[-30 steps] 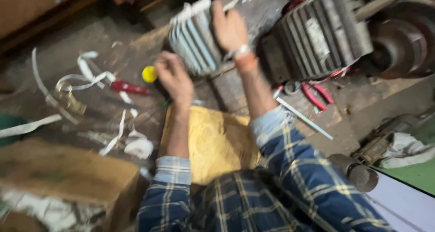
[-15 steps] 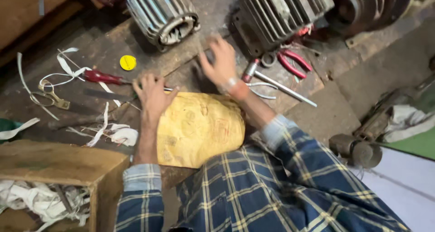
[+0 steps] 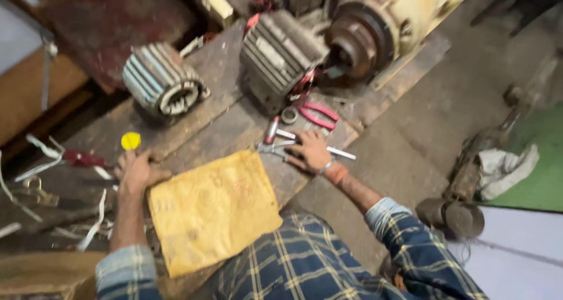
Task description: The person secures a motor stator with white tape, ties it off, and uses a rubber mallet to tap the stator into place. They then handle a second stator with copper windings, tapping it with the mallet to adjust its position.
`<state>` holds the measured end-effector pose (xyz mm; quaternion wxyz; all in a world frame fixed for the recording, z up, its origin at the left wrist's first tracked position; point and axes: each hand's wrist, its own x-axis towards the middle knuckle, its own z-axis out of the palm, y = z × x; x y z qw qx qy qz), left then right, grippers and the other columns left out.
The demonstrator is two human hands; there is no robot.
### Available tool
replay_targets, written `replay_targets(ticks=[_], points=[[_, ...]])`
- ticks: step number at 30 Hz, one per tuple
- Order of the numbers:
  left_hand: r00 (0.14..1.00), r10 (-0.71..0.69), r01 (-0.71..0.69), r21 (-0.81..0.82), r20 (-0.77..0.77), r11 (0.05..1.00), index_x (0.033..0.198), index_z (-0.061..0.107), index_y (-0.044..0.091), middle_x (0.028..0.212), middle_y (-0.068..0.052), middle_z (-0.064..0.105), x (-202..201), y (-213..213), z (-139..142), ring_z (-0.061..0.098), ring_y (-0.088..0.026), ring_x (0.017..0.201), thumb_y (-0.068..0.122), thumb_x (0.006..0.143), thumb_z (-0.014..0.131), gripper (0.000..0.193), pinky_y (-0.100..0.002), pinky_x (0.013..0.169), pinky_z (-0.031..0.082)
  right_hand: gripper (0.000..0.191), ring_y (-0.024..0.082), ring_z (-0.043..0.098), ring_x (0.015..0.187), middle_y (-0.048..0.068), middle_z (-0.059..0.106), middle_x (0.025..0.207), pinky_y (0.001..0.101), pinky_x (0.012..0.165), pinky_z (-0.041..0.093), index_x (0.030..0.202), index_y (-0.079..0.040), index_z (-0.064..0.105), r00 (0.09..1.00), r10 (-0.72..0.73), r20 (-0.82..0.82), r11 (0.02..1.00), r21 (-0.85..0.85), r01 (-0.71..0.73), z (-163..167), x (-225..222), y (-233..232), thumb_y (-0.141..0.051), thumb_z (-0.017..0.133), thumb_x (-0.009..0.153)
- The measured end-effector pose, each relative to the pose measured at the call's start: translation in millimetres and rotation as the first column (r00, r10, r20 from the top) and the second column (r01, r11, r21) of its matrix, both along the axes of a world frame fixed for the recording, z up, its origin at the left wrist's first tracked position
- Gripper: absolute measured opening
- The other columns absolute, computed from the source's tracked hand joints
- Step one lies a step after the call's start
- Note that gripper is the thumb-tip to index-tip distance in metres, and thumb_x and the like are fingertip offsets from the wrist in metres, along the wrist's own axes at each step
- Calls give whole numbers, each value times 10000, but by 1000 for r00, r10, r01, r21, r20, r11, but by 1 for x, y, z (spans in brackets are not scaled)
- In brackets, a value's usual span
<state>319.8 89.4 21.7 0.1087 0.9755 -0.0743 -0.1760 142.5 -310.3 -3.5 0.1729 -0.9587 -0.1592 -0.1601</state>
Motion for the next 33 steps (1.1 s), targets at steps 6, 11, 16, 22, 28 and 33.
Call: replay_targets(ticks=[6,11,16,22,28,33], points=[[968,-28,55,-102,248,993,1255,706,251,1540,-201,396,-24,3,-8,261,-446,1506,133,585,767,684,-745,1162,139,299,341,558,1036,117,629,1113,471,888,414,895,-134,732,995,-66,-79,994,77,72,10,-16,-33,-423,786,838],[869,79,74,-285,489,956,1266,667,102,1557,-163,449,-54,-4,-20,340,-386,1540,243,740,726,548,-724,1268,110,302,360,547,1028,124,639,1110,491,879,412,917,-106,724,991,-98,88,995,39,95,9,-23,-87,-382,779,807],[889,-227,329,-210,397,921,1348,619,136,1467,-168,451,-119,-56,-44,311,-411,1447,586,634,769,857,-651,1191,137,292,344,561,997,115,642,1063,485,886,426,926,-119,747,982,-187,-38,981,45,189,-6,-9,-132,-390,796,827],[912,-230,282,-113,339,953,1533,423,156,1635,-188,286,-161,-94,-87,140,-432,1540,778,750,630,1021,-692,1182,60,264,346,564,1146,127,652,1166,526,1022,388,912,-107,700,930,-328,168,943,-2,333,-21,-5,-123,-306,807,775],[944,-32,77,-124,329,989,1568,396,148,1624,-211,289,-149,-126,-91,123,-447,1529,810,794,598,1038,-741,1147,43,299,347,554,1221,139,641,1237,523,1078,372,1100,-89,698,991,-51,126,979,203,24,-20,38,-39,-289,756,886],[943,50,21,-208,330,978,1558,404,111,1592,-234,303,-147,-135,-80,125,-479,1513,777,813,613,1021,-757,1128,51,221,320,570,1242,67,688,1210,536,1062,365,970,-139,725,997,69,28,998,-8,-69,-15,60,-33,-238,738,772]])
